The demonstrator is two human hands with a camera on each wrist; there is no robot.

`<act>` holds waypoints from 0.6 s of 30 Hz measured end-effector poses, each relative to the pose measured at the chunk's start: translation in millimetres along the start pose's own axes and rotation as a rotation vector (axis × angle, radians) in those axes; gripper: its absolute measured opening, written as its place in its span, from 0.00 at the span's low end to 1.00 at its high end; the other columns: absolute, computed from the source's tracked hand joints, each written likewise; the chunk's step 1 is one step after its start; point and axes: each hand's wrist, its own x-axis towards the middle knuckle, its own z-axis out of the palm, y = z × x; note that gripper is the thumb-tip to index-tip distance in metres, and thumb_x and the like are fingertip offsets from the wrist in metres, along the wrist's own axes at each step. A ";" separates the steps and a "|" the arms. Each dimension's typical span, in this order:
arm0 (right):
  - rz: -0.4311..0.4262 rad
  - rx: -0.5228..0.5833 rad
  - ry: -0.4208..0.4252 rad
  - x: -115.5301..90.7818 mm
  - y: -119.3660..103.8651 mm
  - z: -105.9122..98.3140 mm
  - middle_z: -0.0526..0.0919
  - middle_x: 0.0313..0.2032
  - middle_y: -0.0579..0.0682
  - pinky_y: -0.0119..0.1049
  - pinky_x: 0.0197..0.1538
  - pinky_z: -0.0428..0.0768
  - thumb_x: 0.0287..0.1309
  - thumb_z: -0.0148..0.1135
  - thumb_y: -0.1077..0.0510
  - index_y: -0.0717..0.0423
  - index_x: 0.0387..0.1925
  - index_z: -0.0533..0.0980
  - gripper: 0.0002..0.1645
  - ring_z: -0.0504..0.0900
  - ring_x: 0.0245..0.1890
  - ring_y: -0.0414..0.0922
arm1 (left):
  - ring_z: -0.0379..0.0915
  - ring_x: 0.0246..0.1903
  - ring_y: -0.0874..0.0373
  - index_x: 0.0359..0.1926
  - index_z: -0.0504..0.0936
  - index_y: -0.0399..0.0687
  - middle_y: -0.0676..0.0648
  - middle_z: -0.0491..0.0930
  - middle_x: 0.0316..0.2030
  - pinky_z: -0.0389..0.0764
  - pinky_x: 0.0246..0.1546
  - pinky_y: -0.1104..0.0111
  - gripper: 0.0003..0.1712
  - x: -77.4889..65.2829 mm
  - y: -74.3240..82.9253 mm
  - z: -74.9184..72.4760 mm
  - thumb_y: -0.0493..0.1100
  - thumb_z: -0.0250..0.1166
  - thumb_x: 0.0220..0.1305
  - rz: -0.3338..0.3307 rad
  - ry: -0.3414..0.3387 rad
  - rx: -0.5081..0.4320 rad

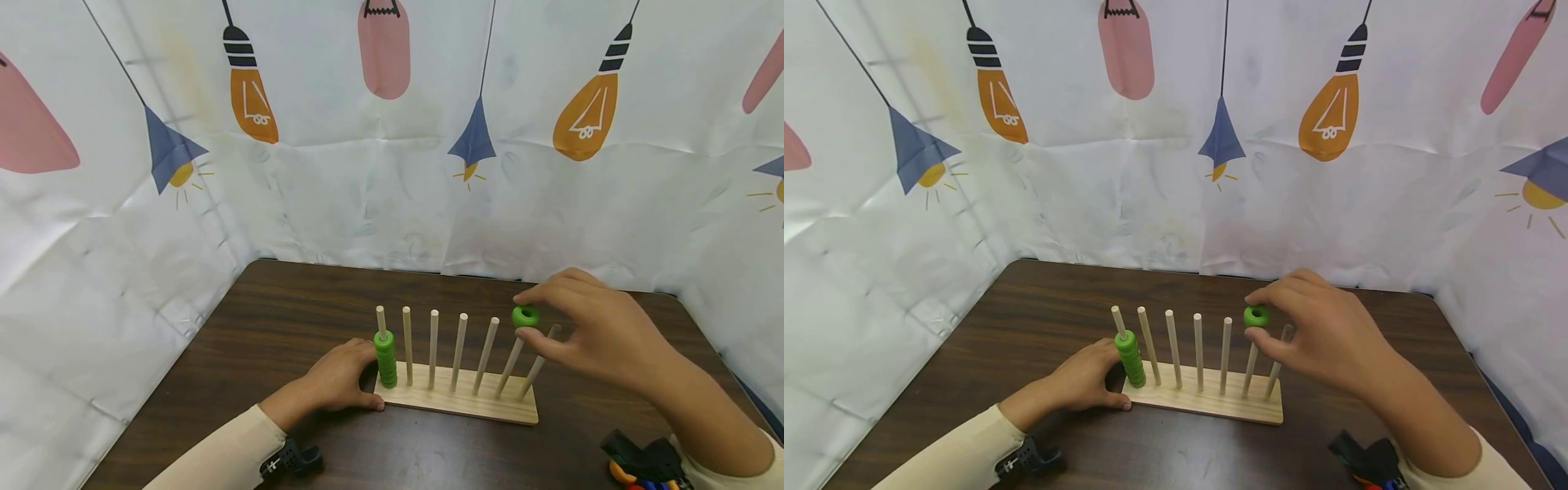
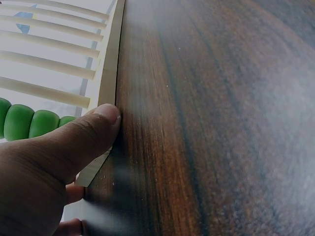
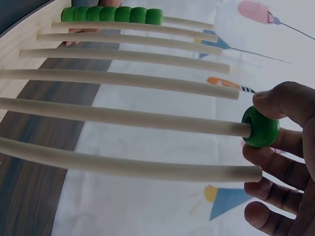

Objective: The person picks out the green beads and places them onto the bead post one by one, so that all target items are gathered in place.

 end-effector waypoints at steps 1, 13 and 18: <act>-0.005 0.005 0.002 0.7 -0.2 0.6 0.82 0.43 0.31 0.28 0.36 0.76 0.53 0.75 0.44 0.41 0.46 0.84 0.18 0.79 0.43 0.35 | 0.73 0.58 0.54 0.58 0.79 0.59 0.55 0.79 0.58 0.76 0.58 0.52 0.40 0.0 -0.1 -0.2 0.64 0.81 0.46 0.000 -0.001 0.002; -0.012 0.055 0.005 7.4 -6.4 7.4 0.83 0.43 0.33 0.33 0.33 0.78 0.53 0.77 0.47 0.40 0.48 0.84 0.19 0.78 0.42 0.35 | 0.73 0.57 0.54 0.57 0.79 0.60 0.56 0.79 0.56 0.76 0.57 0.53 0.39 0.4 0.5 0.6 0.64 0.82 0.46 0.002 0.003 -0.006; -0.020 0.064 0.003 11.4 -9.7 10.1 0.82 0.42 0.33 0.33 0.34 0.79 0.48 0.79 0.52 0.41 0.48 0.84 0.23 0.77 0.41 0.34 | 0.73 0.56 0.55 0.57 0.79 0.60 0.56 0.79 0.56 0.76 0.57 0.53 0.39 0.2 -0.4 1.3 0.64 0.82 0.45 0.007 0.006 -0.001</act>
